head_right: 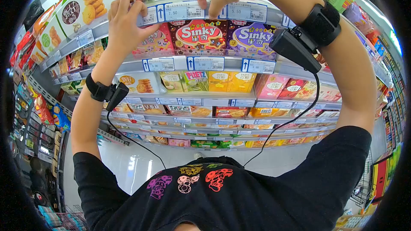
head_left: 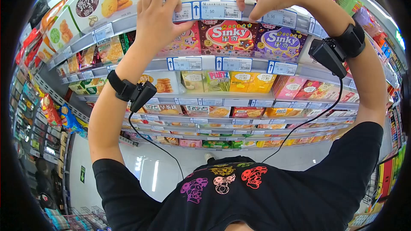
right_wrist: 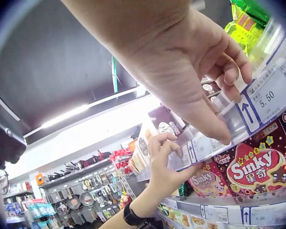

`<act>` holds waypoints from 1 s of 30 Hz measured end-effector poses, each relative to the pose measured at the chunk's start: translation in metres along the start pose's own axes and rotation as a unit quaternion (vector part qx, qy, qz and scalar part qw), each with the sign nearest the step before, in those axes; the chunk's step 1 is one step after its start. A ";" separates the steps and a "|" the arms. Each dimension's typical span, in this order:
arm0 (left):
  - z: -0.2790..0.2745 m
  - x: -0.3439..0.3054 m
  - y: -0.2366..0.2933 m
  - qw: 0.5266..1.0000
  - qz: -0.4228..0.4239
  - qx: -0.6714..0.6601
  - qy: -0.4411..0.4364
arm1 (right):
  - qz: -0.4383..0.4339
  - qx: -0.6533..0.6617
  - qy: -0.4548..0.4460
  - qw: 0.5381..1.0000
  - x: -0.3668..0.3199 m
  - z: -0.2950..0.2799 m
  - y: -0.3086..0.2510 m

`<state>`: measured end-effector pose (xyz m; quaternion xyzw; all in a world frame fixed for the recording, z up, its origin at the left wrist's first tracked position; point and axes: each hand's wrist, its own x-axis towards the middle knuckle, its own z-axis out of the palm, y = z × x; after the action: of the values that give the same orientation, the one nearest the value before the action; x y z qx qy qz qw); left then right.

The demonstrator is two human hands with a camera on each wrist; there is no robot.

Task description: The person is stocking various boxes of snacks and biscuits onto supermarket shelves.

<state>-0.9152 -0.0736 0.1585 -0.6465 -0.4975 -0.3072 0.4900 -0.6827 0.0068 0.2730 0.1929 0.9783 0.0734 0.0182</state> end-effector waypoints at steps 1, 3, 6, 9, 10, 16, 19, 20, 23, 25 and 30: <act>-0.002 0.001 0.001 1.000 -0.001 0.003 -0.004 | -0.004 -0.003 0.002 1.000 0.001 0.002 0.002; -0.005 0.001 0.004 1.000 -0.002 0.009 -0.013 | -0.003 -0.007 0.000 1.000 -0.004 0.001 -0.002; -0.008 0.004 0.004 1.000 -0.002 0.019 -0.023 | -0.011 -0.027 0.030 0.999 -0.008 0.001 -0.004; -0.011 0.004 0.007 0.999 -0.013 0.025 -0.032 | -0.017 -0.049 0.079 0.996 0.014 0.023 0.020; -0.012 0.004 0.008 0.999 -0.017 0.027 -0.035 | 0.013 -0.039 0.063 0.997 0.011 0.022 0.014; -0.014 0.003 0.016 0.998 -0.052 0.007 -0.038 | -0.008 -0.010 0.105 0.994 -0.005 0.022 0.013; -0.014 -0.001 0.017 0.998 -0.064 -0.010 -0.022 | 0.010 0.116 0.109 0.987 -0.016 0.024 0.016; -0.015 -0.002 0.019 0.997 -0.075 -0.012 -0.023 | -0.002 0.175 0.119 0.977 -0.018 0.027 0.022; -0.016 -0.008 0.022 0.995 -0.102 -0.015 -0.007 | -0.041 0.307 0.166 0.936 -0.017 0.045 0.044; -0.014 -0.012 0.027 0.992 -0.122 -0.014 0.017 | -0.065 0.340 0.222 0.912 -0.020 0.058 0.050; -0.011 -0.030 0.061 0.981 -0.171 -0.035 0.084 | -0.107 0.137 0.440 0.881 -0.064 0.093 0.016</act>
<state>-0.8661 -0.0957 0.1160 -0.5401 -0.5468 -0.4572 0.4475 -0.6118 0.0095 0.1841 0.0358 0.9006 0.0132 -0.4330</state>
